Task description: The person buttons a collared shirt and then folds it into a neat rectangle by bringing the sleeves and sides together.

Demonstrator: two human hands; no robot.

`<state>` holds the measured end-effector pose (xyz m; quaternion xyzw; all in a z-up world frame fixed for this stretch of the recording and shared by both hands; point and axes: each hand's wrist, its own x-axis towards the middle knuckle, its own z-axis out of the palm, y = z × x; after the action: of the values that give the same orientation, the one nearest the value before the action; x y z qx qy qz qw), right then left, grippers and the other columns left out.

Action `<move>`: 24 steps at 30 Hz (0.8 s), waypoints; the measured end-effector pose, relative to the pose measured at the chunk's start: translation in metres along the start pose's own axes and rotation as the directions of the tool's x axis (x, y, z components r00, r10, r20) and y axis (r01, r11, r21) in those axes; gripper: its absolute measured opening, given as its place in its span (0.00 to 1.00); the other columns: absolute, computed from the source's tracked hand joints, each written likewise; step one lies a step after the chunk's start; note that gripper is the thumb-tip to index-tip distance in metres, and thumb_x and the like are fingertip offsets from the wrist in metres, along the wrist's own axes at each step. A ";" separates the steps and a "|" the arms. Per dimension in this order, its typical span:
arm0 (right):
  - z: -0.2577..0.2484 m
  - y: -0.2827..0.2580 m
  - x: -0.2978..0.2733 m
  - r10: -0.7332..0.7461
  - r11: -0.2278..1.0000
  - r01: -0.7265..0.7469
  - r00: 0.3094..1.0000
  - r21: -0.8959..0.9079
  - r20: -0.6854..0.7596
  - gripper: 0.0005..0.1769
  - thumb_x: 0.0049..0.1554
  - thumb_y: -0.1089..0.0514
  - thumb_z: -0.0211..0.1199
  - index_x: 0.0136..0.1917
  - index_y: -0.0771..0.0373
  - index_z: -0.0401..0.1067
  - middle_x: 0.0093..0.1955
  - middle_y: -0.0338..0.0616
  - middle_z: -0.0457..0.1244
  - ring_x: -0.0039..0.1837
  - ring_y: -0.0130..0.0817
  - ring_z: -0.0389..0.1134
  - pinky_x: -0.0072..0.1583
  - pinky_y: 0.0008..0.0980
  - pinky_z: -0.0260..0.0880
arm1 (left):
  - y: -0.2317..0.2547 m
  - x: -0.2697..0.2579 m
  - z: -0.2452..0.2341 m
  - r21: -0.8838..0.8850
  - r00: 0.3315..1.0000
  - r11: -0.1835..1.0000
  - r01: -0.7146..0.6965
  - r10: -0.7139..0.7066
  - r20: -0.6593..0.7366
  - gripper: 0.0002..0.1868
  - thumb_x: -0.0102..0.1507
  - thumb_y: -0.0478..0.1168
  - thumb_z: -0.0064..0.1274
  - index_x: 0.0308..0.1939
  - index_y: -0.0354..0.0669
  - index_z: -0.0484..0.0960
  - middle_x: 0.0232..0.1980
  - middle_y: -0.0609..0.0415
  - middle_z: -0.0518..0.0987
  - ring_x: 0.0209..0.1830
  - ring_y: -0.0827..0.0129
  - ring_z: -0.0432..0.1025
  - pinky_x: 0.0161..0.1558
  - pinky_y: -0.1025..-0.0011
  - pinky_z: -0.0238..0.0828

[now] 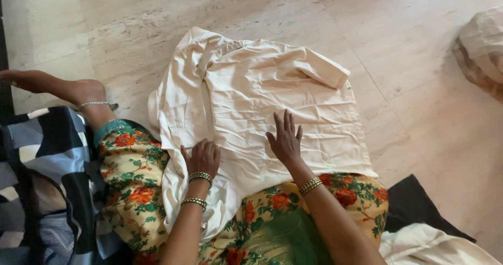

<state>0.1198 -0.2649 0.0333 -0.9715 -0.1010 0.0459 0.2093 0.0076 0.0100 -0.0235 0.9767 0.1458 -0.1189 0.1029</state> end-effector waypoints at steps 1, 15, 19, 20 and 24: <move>0.009 0.004 0.005 0.013 1.000 -0.013 1.000 -0.004 0.000 0.42 0.60 0.40 0.60 0.82 0.48 0.49 0.87 0.53 0.35 0.86 0.51 0.34 0.76 0.68 0.31 | -0.001 0.004 -0.005 -0.040 1.000 0.999 0.017 -0.018 -0.018 0.31 0.72 0.62 0.37 0.78 0.62 0.61 0.80 0.62 0.61 0.82 0.64 0.53 0.81 0.35 0.32; 0.013 0.096 0.131 0.133 0.978 -0.135 0.991 -0.159 -0.023 0.47 0.60 0.23 0.46 0.84 0.43 0.44 0.88 0.50 0.33 0.86 0.52 0.30 0.76 0.71 0.22 | 0.051 0.169 0.004 0.002 0.946 0.987 -0.158 0.152 -0.285 0.47 0.63 0.71 0.44 0.82 0.62 0.51 0.86 0.56 0.40 0.84 0.44 0.34 0.67 0.19 0.29; 0.014 0.110 0.193 0.109 0.981 -0.110 0.994 -0.157 -0.014 0.48 0.61 0.23 0.46 0.85 0.45 0.43 0.88 0.52 0.33 0.87 0.54 0.30 0.77 0.71 0.22 | 0.069 0.219 0.005 -0.004 0.948 0.992 -0.129 0.122 -0.292 0.46 0.65 0.72 0.43 0.82 0.60 0.52 0.86 0.56 0.41 0.84 0.45 0.34 0.69 0.20 0.28; 0.016 0.109 0.204 0.108 0.981 -0.108 0.994 -0.162 -0.007 0.49 0.61 0.24 0.46 0.85 0.47 0.43 0.88 0.54 0.33 0.87 0.55 0.30 0.76 0.71 0.22 | 0.068 0.227 0.005 -0.012 0.946 0.993 -0.121 0.112 -0.303 0.46 0.66 0.72 0.43 0.82 0.60 0.52 0.86 0.56 0.41 0.84 0.45 0.34 0.69 0.21 0.28; 0.016 0.109 0.223 0.123 0.982 -0.123 0.992 -0.143 -0.011 0.50 0.62 0.23 0.46 0.86 0.51 0.42 0.88 0.56 0.34 0.87 0.55 0.30 0.77 0.71 0.22 | 0.076 0.239 0.002 0.011 0.942 0.995 -0.103 0.101 -0.321 0.45 0.66 0.72 0.42 0.82 0.60 0.53 0.86 0.56 0.42 0.85 0.47 0.35 0.71 0.23 0.29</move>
<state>0.3542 -0.3079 -0.0374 -0.9884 -0.0438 0.0505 0.1360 0.2530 0.0009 -0.0755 0.9890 0.1101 0.0475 0.0868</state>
